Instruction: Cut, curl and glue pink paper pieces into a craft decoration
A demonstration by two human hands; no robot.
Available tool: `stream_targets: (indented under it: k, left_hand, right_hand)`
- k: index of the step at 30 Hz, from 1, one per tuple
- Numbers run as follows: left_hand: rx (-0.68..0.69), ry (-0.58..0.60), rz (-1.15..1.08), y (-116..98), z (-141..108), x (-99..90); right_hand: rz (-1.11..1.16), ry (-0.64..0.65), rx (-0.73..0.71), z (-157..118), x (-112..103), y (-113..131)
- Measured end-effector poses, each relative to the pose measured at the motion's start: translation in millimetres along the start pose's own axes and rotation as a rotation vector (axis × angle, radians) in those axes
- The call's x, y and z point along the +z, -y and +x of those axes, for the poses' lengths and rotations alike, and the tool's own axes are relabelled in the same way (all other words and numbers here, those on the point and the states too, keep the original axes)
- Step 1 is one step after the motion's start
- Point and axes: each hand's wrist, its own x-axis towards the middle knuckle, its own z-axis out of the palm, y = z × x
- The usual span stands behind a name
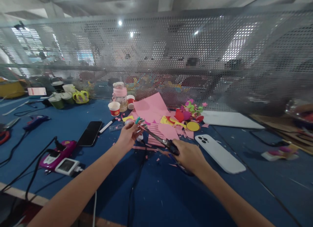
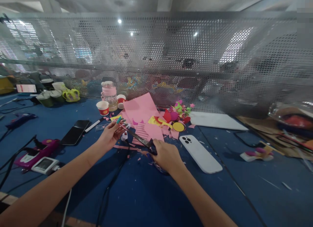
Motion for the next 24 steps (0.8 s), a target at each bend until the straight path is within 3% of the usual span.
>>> stream_targets:
  k: [24]
  left_hand:
    - [0.026,-0.098,-0.041,3.8,-4.3,5.7]
  right_hand:
    - [-0.023,-0.012,0.020,-0.6,-2.9,3.9]
